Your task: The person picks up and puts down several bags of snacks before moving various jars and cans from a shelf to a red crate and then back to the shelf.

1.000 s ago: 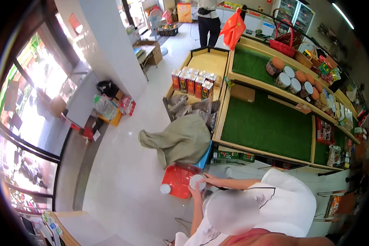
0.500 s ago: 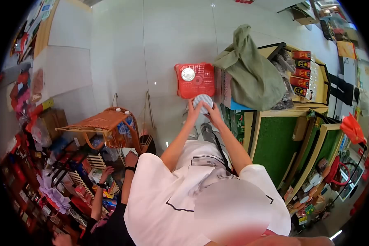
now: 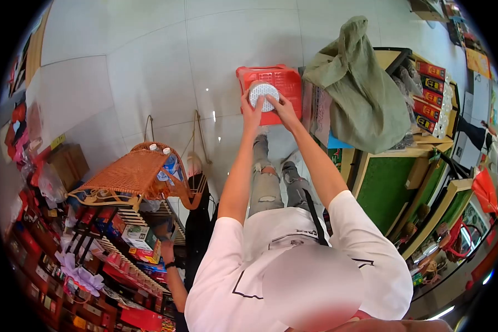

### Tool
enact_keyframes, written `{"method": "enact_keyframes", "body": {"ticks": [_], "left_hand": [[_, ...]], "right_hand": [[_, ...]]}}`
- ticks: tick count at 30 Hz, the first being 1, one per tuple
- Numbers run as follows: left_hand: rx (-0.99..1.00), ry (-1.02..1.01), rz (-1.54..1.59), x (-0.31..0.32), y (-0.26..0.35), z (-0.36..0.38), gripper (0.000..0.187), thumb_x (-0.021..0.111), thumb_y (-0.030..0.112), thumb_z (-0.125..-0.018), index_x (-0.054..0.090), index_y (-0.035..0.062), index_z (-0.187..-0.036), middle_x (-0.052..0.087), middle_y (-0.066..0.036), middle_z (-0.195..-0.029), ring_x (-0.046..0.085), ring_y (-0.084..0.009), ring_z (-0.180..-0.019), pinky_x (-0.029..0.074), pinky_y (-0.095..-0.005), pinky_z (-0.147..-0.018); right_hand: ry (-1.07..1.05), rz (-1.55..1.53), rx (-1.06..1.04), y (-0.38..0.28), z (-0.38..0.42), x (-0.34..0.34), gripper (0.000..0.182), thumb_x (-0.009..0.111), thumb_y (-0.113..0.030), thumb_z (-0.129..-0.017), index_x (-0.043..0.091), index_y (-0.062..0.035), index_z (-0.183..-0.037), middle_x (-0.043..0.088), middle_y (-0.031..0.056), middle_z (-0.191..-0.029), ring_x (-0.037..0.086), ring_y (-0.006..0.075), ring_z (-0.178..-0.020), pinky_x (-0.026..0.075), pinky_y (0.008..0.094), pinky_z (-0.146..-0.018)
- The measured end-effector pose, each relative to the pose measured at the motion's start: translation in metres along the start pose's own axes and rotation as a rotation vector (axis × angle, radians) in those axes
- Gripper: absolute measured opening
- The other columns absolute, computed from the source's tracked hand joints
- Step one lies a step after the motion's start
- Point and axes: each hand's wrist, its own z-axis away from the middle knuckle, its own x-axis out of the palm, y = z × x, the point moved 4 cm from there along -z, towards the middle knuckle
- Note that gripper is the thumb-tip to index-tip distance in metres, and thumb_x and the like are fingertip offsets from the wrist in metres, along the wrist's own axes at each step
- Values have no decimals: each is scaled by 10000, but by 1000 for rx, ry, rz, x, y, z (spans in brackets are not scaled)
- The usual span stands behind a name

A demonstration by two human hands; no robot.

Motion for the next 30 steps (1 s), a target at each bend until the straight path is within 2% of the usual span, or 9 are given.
{"method": "enact_keyframes", "body": {"ticks": [4, 10, 17, 21, 25, 27, 28, 29, 30], "left_hand": [[-128, -39, -45, 2, 5, -15, 711, 687, 362, -922, 337, 12, -1433, 438, -165, -1393, 450, -251, -1274, 385, -370, -1065], [-306, -135, 22, 14, 10, -21, 838, 764, 329, -841, 285, 32, -1461, 422, -195, -1417, 524, -298, -1206, 478, -428, -1003], [-331, -215, -40, -13, 21, -9, 742, 619, 459, -943, 267, 83, -1477, 363, -156, -1477, 436, -308, -1306, 405, -448, -1069], [-405, -241, -163, -11, 33, 1, 813, 608, 560, -915, 267, 88, -1482, 352, -138, -1491, 409, -319, -1326, 350, -483, -1085], [-410, -275, -275, -10, 47, 21, 840, 607, 601, -894, 273, 105, -1484, 293, -124, -1540, 349, -352, -1368, 305, -529, -1095], [-408, -281, -315, -13, 54, 35, 829, 581, 612, -903, 263, 126, -1493, 259, -131, -1561, 332, -381, -1374, 301, -557, -1093], [-399, -272, -338, -15, 55, 41, 822, 560, 623, -908, 256, 139, -1499, 247, -137, -1567, 330, -396, -1373, 302, -570, -1090], [-382, -281, -352, -15, 63, 53, 816, 518, 636, -921, 260, 119, -1497, 250, -149, -1562, 342, -398, -1364, 309, -580, -1081], [-366, -290, -361, -14, 67, 64, 815, 476, 650, -933, 263, 99, -1495, 253, -160, -1557, 353, -399, -1355, 317, -590, -1073]], "right_hand": [[72, 255, -122, -15, -5, 0, 506, 696, -304, -924, 557, -38, -1332, 638, 62, -1124, 605, 101, -979, 512, 248, -830], [86, 107, -522, -26, 1, -2, 600, 720, -298, -881, 501, -40, -1376, 645, 126, -1252, 606, 241, -1147, 478, 401, -996], [59, 127, -347, 44, -33, 16, 787, 722, -435, -871, 375, -50, -1464, 520, 127, -1393, 484, 226, -1288, 387, 351, -1082], [-38, 243, -309, -13, 56, 6, 836, 721, -480, -849, 379, -44, -1475, 510, 160, -1413, 518, 276, -1266, 416, 370, -1064], [54, 415, -27, 24, 107, -43, 750, 709, -413, -836, 473, 30, -1393, 605, 213, -1293, 654, 269, -1072, 554, 368, -857], [79, 595, -99, 59, 124, -89, 647, 713, -369, -832, 555, 13, -1329, 658, 183, -1219, 688, 229, -984, 574, 353, -783], [-105, 270, -215, 80, 142, -107, 545, 731, -341, -823, 630, -16, -1249, 709, 137, -1122, 706, 211, -894, 568, 358, -779], [91, 408, -402, 63, 198, -129, 422, 752, -310, -806, 701, -32, -1120, 741, 110, -1000, 705, 224, -892, 563, 368, -771], [202, 535, -275, 83, 219, -158, 561, 737, -422, -789, 659, -45, -1197, 708, 145, -1089, 675, 275, -985, 534, 397, -856]]}}
